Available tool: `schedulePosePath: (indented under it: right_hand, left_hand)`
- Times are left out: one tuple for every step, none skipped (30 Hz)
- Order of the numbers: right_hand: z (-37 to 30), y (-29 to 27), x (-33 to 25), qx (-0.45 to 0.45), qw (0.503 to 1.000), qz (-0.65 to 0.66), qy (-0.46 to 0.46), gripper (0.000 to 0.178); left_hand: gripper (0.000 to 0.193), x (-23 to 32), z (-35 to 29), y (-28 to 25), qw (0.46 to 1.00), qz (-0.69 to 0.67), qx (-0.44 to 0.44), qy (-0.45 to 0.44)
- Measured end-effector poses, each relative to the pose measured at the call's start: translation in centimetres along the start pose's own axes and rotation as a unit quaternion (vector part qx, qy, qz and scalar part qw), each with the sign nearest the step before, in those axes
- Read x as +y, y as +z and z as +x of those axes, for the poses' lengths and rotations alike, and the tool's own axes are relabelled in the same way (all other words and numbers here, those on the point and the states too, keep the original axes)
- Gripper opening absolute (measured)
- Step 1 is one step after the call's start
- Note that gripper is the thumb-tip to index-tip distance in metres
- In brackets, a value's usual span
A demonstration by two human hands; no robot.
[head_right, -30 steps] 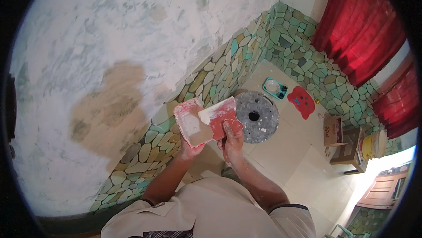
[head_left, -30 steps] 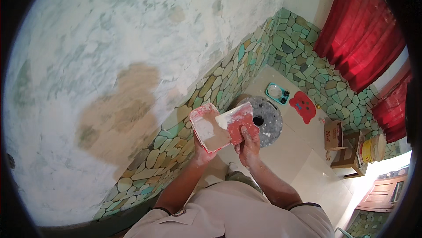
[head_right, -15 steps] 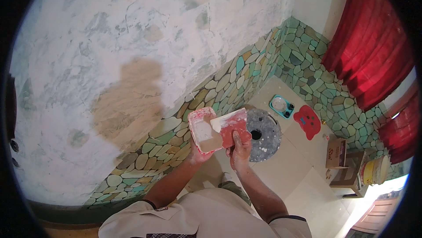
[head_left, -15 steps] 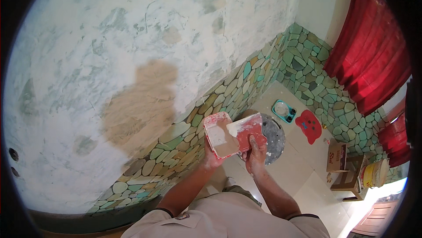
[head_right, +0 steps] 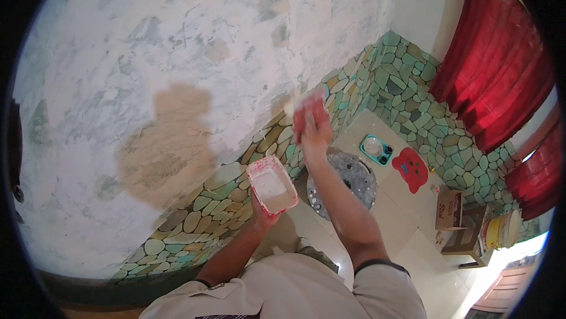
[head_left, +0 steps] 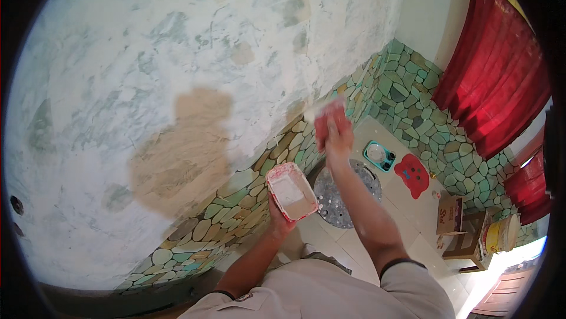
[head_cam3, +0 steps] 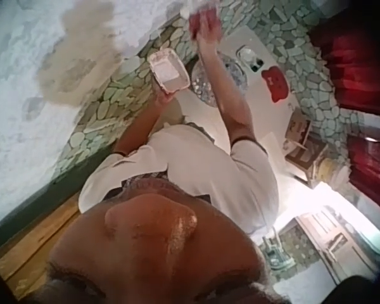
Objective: Applying white putty to a wall and preparing the surface using a scraper and other tools.
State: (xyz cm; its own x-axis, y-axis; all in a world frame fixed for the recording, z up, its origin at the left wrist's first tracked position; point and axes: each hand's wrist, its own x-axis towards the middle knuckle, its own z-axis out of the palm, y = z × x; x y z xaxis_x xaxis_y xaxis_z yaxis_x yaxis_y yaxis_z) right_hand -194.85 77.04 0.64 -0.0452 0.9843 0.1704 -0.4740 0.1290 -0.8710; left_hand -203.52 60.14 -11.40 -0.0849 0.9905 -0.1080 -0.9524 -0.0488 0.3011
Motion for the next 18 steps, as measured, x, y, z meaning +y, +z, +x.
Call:
schedulePosePath:
  right_hand:
    - [2.4,1.8,-1.1,-0.083,0.996,-0.003,-0.013,0.023]
    - [6.4,3.3,-0.7,-0.031,0.992,-0.059,-0.104,0.024]
    - [9.2,4.8,0.3,0.022,0.975,-0.115,-0.192,0.026]
    - [7.0,10.3,-1.5,0.022,0.969,-0.131,-0.208,0.027]
    - [8.8,12.2,-1.0,0.046,0.958,-0.21,-0.188,0.03]
    - [5.0,16.1,-2.9,0.006,0.935,-0.293,-0.202,0.041]
    - [3.5,18.0,-3.4,-0.016,0.931,-0.347,-0.115,0.05]
    - [1.9,18.6,-2.6,-0.043,0.926,-0.336,-0.168,0.052]
    - [0.7,18.4,-2.0,-0.067,0.928,-0.309,-0.198,0.051]
    - [-0.3,18.0,-1.4,-0.092,0.928,-0.281,-0.226,0.049]
    - [-1.4,17.2,-1.3,-0.091,0.928,-0.28,-0.229,0.049]
    - [-2.4,15.9,-1.2,-0.117,0.92,-0.302,-0.222,0.045]
    - [-2.7,14.6,-1.2,-0.144,0.91,-0.323,-0.215,0.042]
    - [-2.3,13.1,-1.1,-0.141,0.91,-0.324,-0.218,0.042]
    - [-1.6,11.5,-0.6,-0.119,0.895,-0.336,-0.269,0.04]
    - [-0.9,9.9,-0.6,-0.096,0.875,-0.35,-0.32,0.037]
    - [-0.1,9.0,-1.2,-0.079,0.889,-0.329,-0.308,0.034]
    - [1.2,8.5,-2.0,-0.062,0.902,-0.307,-0.296,0.031]
  left_hand:
    - [0.059,0.4,-0.3,-1.2,1.0,0.001,0.019,0.01]
    - [0.058,-0.2,0.1,-2.0,0.999,0.0,0.032,0.005]
    - [0.058,-0.9,0.4,-2.7,1.0,-0.002,0.024,-0.006]
    - [0.057,0.4,-0.7,-4.6,0.999,-0.01,0.042,0.023]
    - [0.057,0.0,-0.5,-4.8,0.999,-0.021,0.041,0.024]
    - [0.057,1.4,-1.6,-5.4,0.998,-0.017,0.051,0.04]
    - [0.057,1.7,-2.2,-5.1,0.997,-0.007,0.051,0.051]
    - [0.057,1.9,-2.8,-4.6,0.997,0.003,0.05,0.061]
    - [0.057,2.1,-3.3,-4.1,0.997,0.004,0.047,0.057]
    - [0.056,2.3,-3.9,-3.6,0.998,-0.01,0.031,0.057]
    - [0.054,2.7,-4.6,-3.2,0.998,-0.024,0.014,0.061]
    - [0.054,3.1,-5.4,-3.1,0.998,-0.023,0.013,0.061]
    - [0.054,3.4,-6.2,-3.1,0.998,-0.028,0.006,0.056]
    - [0.055,3.6,-6.9,-3.2,0.998,-0.034,-0.004,0.048]
    - [0.055,3.9,-7.6,-3.7,0.998,-0.032,-0.005,0.049]
    - [0.053,4.0,-8.2,-4.3,0.985,0.143,0.011,0.1]
    - [0.052,4.1,-9.0,-5.1,0.937,0.314,0.03,0.15]
    - [0.052,4.3,-9.7,-6.5,0.936,0.315,0.032,0.154]
